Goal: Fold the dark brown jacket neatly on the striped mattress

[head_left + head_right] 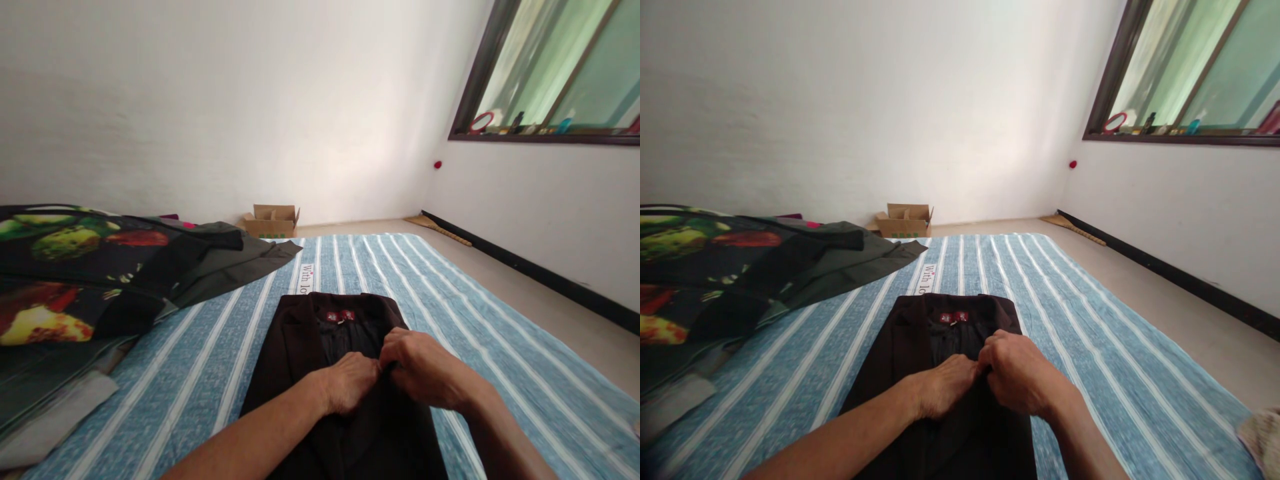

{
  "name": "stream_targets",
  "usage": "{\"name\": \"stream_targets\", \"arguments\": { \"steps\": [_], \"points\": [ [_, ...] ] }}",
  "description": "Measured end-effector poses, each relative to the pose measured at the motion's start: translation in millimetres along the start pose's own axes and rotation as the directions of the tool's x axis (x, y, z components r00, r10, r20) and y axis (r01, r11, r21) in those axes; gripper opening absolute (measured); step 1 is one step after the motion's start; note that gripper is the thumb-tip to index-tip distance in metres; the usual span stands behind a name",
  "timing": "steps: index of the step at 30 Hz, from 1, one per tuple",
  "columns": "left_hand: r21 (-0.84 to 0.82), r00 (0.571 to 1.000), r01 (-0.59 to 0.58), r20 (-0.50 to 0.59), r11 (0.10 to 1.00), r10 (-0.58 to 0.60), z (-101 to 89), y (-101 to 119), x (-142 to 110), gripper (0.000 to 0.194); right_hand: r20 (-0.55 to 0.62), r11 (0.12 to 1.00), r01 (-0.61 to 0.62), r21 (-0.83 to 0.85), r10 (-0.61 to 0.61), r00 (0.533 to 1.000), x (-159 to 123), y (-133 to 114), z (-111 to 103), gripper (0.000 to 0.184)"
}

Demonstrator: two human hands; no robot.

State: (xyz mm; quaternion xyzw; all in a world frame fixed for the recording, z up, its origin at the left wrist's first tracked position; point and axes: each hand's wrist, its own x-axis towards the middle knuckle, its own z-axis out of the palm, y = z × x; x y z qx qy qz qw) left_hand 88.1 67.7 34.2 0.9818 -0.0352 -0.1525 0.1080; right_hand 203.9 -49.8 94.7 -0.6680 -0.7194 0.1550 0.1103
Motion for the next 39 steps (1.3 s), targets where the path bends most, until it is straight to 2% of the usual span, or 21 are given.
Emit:
{"name": "stream_targets", "arguments": {
  "steps": [4,8,12,16,19,22,25,27,30,33,37,39],
  "points": [
    [-0.065,0.998,0.015,-0.055,0.998,-0.018,5.4,-2,-1,0.024,-0.014,0.999,-0.015,0.030,0.015,1.000,0,-1,-2,0.031],
    [-0.233,0.986,-0.021,-0.164,0.972,-0.018,7.2,-2,-1,0.018,-0.032,0.999,-0.014,0.036,0.015,0.999,0,-1,-3,0.030],
    [-0.427,0.975,-0.090,-0.224,0.900,-0.009,7.8,-3,-1,0.018,-0.048,0.999,-0.014,0.047,0.017,0.999,1,-2,0,0.030],
    [-0.603,0.967,-0.159,-0.255,0.782,0.000,13.2,-7,-1,0.013,-0.049,0.998,-0.022,0.050,0.024,0.999,4,-4,2,0.030],
    [-0.727,0.969,-0.145,-0.242,0.671,-0.053,16.4,-11,0,0.011,-0.053,0.999,-0.008,0.049,0.010,0.999,6,-4,3,0.030],
    [-0.842,0.971,-0.134,-0.218,0.523,-0.102,16.0,-13,2,0.015,-0.072,0.999,0.013,0.048,-0.009,0.997,8,-3,6,0.029],
    [-0.943,0.961,-0.131,-0.197,0.305,-0.195,15.2,-15,7,0.017,-0.097,0.998,0.028,0.059,-0.022,0.995,9,-1,11,0.027],
    [-0.986,0.955,-0.105,-0.136,0.126,-0.265,15.8,-18,11,0.016,-0.100,0.997,0.040,0.064,-0.034,0.994,11,1,16,0.027],
    [-0.992,0.958,-0.065,-0.033,-0.105,-0.283,17.2,-22,16,0.020,-0.105,0.998,0.042,0.047,-0.037,0.994,15,4,26,0.023],
    [-0.974,0.962,-0.076,-0.016,-0.213,-0.271,18.0,-25,18,0.024,-0.144,0.998,0.053,0.041,-0.047,0.988,19,9,38,0.021],
    [-0.932,0.953,-0.171,-0.075,-0.320,-0.292,17.8,-23,18,0.026,-0.251,0.995,0.102,0.006,-0.098,0.963,20,12,53,0.027],
    [-0.921,0.934,-0.228,-0.115,-0.316,-0.338,17.4,-20,20,0.026,-0.316,0.994,0.111,-0.015,-0.110,0.942,19,13,60,0.033]
  ]
}}
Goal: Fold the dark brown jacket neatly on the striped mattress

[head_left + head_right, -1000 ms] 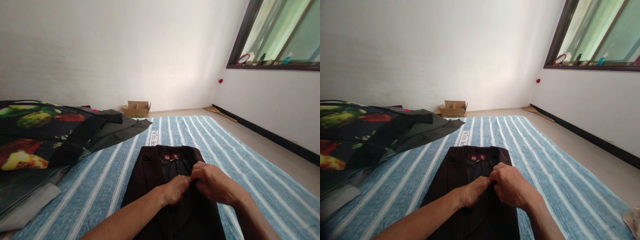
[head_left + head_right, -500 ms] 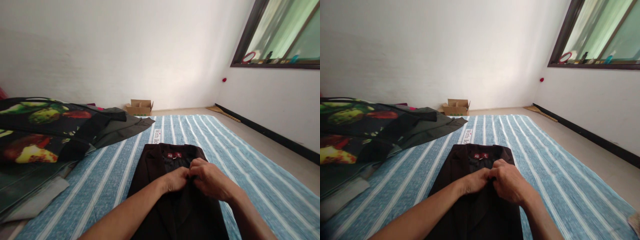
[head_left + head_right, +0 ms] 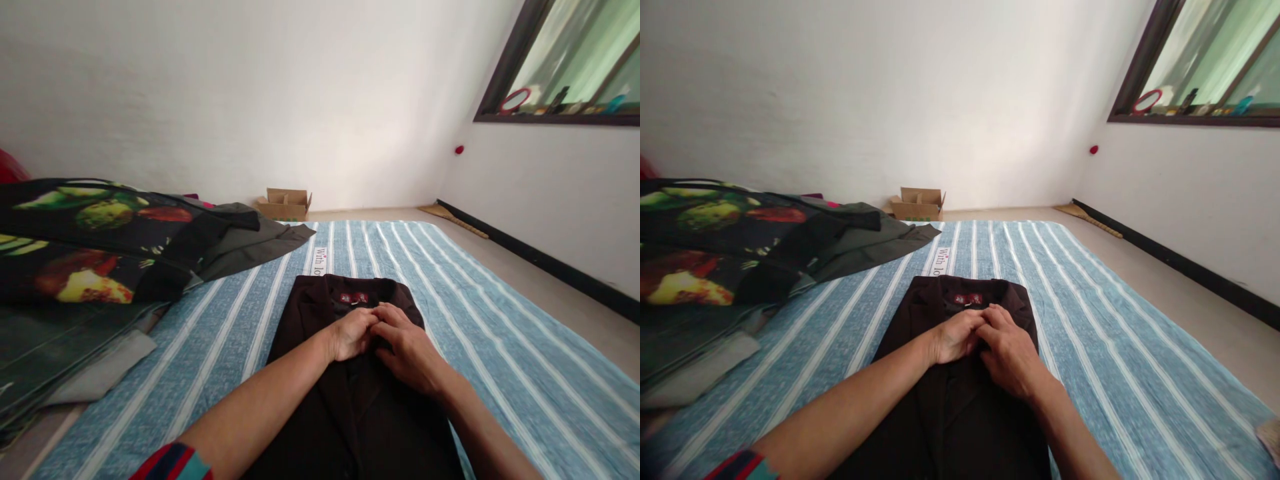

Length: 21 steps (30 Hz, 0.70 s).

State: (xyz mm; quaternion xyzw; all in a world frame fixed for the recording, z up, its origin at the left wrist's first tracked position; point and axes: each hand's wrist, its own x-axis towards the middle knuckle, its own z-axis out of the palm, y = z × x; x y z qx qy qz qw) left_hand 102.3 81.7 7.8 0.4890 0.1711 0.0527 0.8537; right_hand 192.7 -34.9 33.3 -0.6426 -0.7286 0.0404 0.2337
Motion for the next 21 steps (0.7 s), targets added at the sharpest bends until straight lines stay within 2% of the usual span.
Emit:
{"name": "stream_targets", "arguments": {
  "steps": [4,7,9,11,14,17,19,21],
  "points": [
    [0.083,0.984,-0.118,-0.125,0.990,0.128,4.5,0,2,0.021,-0.122,0.998,-0.057,-0.021,0.054,0.991,-10,3,14,0.043],
    [0.146,0.962,-0.131,-0.222,0.981,0.162,4.6,3,2,0.021,-0.189,0.995,-0.097,-0.012,0.093,0.978,-17,6,26,0.046],
    [0.200,0.938,-0.156,-0.276,0.967,0.208,3.1,9,1,0.023,-0.198,0.993,-0.118,0.013,0.118,0.973,-21,7,32,0.049],
    [0.339,0.900,-0.201,-0.307,0.919,0.310,0.9,18,-2,0.022,-0.176,0.989,-0.141,0.035,0.145,0.974,-24,8,35,0.052],
    [0.640,0.816,-0.259,-0.256,0.723,0.519,-1.8,34,-14,0.019,-0.128,0.985,-0.169,0.023,0.170,0.977,-26,8,38,0.062],
    [0.876,0.772,-0.175,-0.161,0.449,0.615,-0.5,44,-39,0.025,-0.088,0.983,-0.181,-0.028,0.178,0.980,-26,8,39,0.075],
    [0.972,0.785,-0.012,-0.137,0.237,0.605,2.7,43,-60,0.034,-0.062,0.979,-0.193,-0.061,0.189,0.980,-25,7,39,0.079],
    [0.986,0.828,0.157,-0.159,0.049,0.538,6.1,33,-78,0.048,-0.042,0.975,-0.206,-0.084,0.203,0.978,-24,6,39,0.081]
  ]
}}
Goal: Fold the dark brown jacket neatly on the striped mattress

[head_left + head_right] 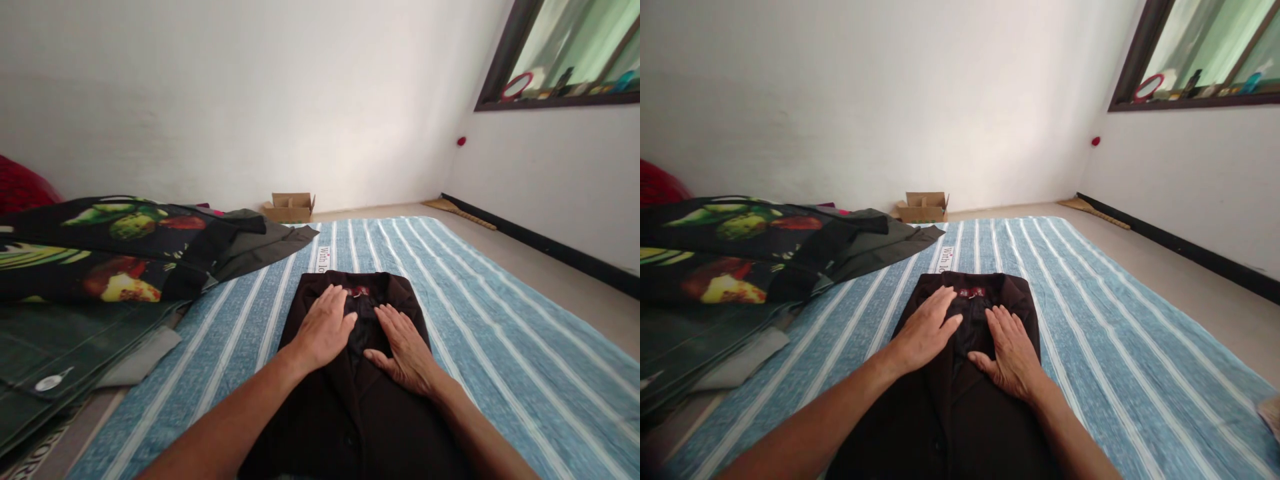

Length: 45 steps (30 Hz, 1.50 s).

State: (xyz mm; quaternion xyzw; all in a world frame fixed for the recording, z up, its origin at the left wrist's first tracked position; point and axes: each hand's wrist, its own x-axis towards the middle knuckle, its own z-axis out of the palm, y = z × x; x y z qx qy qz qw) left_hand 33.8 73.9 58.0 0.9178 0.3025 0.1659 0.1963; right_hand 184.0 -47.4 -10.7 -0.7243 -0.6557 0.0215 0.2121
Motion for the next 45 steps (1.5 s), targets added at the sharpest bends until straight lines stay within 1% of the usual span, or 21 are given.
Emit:
{"name": "stream_targets", "arguments": {
  "steps": [2,4,6,9,12,15,17,19,21,24,26,28,30,34,37,39,42,45],
  "points": [
    [0.155,0.987,0.050,0.142,0.987,-0.073,4.6,-1,-17,0.068,0.018,1.000,-0.007,-0.013,0.007,1.000,0,-1,0,0.084],
    [0.228,0.952,0.091,0.267,0.970,-0.152,13.1,-3,-28,0.082,0.046,1.000,-0.015,-0.022,0.016,0.999,1,-2,0,0.087],
    [0.254,0.930,0.107,0.315,0.961,-0.187,20.6,-6,-32,0.087,0.081,0.999,-0.022,-0.025,0.024,0.996,1,-2,0,0.090],
    [0.274,0.936,0.118,0.290,0.954,-0.199,22.8,-6,-32,0.084,0.135,0.999,-0.029,-0.023,0.032,0.990,4,-1,-2,0.092],
    [0.270,0.946,0.124,0.258,0.955,-0.195,14.2,3,-36,0.074,0.179,0.999,-0.035,-0.027,0.040,0.983,6,-2,-6,0.090],
    [0.223,0.945,0.075,0.295,0.972,-0.141,5.7,20,-50,0.068,0.192,0.999,-0.027,-0.025,0.032,0.981,8,-3,-8,0.084],
    [0.204,0.934,0.056,0.335,0.977,-0.123,4.9,29,-60,0.069,0.182,1.000,-0.028,-0.011,0.029,0.983,8,-2,-8,0.081],
    [0.201,0.920,0.071,0.365,0.977,-0.142,7.6,34,-69,0.071,0.156,1.000,-0.027,0.009,0.026,0.987,7,-1,-6,0.078],
    [0.190,0.912,0.092,0.379,0.977,-0.160,11.2,35,-73,0.073,0.100,1.000,-0.012,0.026,0.010,0.995,7,2,-4,0.071],
    [0.158,0.920,0.107,0.358,0.982,-0.158,13.1,34,-74,0.074,-0.033,1.000,0.024,0.008,-0.024,0.999,11,5,-6,0.055],
    [0.153,0.927,0.114,0.340,0.982,-0.160,11.9,35,-74,0.072,-0.100,0.998,0.024,-0.056,-0.030,0.995,19,8,-9,0.050],
    [0.156,0.929,0.116,0.332,0.981,-0.163,10.7,37,-75,0.071,-0.109,0.990,-0.004,-0.138,-0.011,0.994,30,12,-10,0.051],
    [0.164,0.929,0.117,0.331,0.979,-0.167,10.7,38,-75,0.071,-0.089,0.981,-0.043,-0.189,0.027,0.996,42,16,-8,0.055],
    [0.176,0.925,0.121,0.337,0.977,-0.175,14.7,35,-76,0.072,-0.061,0.972,-0.111,-0.208,0.100,0.993,57,25,9,0.063],
    [0.177,0.923,0.119,0.343,0.977,-0.175,17.6,33,-75,0.072,-0.048,0.967,-0.133,-0.215,0.125,0.991,59,30,20,0.068],
    [0.182,0.923,0.114,0.344,0.977,-0.172,18.4,33,-75,0.071,-0.042,0.967,-0.136,-0.217,0.130,0.991,58,32,24,0.069],
    [0.187,0.928,0.104,0.334,0.977,-0.163,18.6,33,-75,0.070,-0.039,0.966,-0.141,-0.217,0.135,0.990,56,32,22,0.068],
    [0.181,0.930,0.101,0.333,0.978,-0.157,18.8,32,-75,0.069,-0.055,0.967,-0.144,-0.211,0.136,0.989,57,28,14,0.065]
  ]
}}
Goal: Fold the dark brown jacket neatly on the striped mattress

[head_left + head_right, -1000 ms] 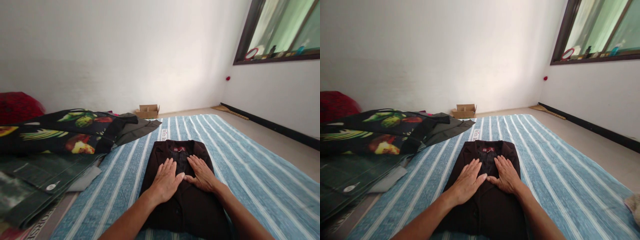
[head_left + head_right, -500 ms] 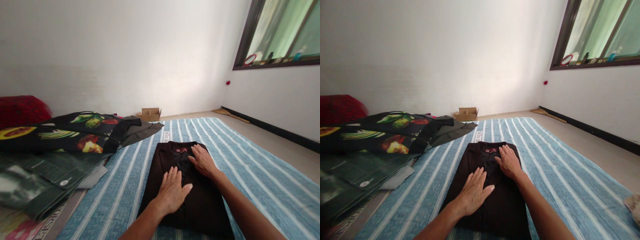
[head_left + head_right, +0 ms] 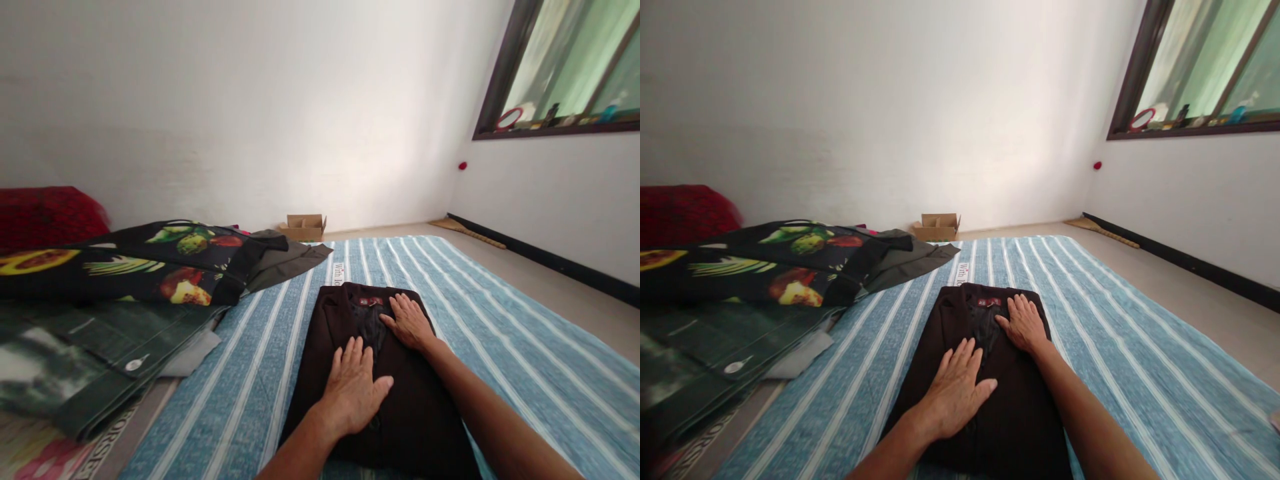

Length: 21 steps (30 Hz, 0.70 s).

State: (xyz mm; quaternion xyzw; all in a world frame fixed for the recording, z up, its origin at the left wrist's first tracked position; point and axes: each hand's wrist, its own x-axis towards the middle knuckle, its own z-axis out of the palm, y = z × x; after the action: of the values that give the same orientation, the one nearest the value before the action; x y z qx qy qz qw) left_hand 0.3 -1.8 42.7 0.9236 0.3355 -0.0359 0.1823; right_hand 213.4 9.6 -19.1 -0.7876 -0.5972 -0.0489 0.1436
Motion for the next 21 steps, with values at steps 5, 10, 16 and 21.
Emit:
{"name": "stream_targets", "arguments": {
  "steps": [5,10,16,21],
  "points": [
    [-0.027,1.000,-0.008,-0.014,1.000,0.008,2.9,-1,0,0.069,-0.018,0.990,0.131,0.053,-0.130,0.991,17,-25,-23,0.051],
    [-0.053,1.000,0.008,-0.019,0.999,-0.009,6.3,-4,0,0.068,0.053,0.953,0.267,0.146,-0.277,0.959,48,-58,-17,0.047],
    [-0.079,1.000,0.020,0.006,0.997,-0.019,6.1,-5,1,0.068,0.104,0.946,0.205,0.251,-0.237,0.966,68,-61,10,0.051],
    [-0.096,0.999,0.029,0.022,0.995,-0.027,4.0,-3,0,0.068,0.045,0.913,0.160,0.376,-0.191,0.981,78,-40,-12,0.056]
  ]
}}
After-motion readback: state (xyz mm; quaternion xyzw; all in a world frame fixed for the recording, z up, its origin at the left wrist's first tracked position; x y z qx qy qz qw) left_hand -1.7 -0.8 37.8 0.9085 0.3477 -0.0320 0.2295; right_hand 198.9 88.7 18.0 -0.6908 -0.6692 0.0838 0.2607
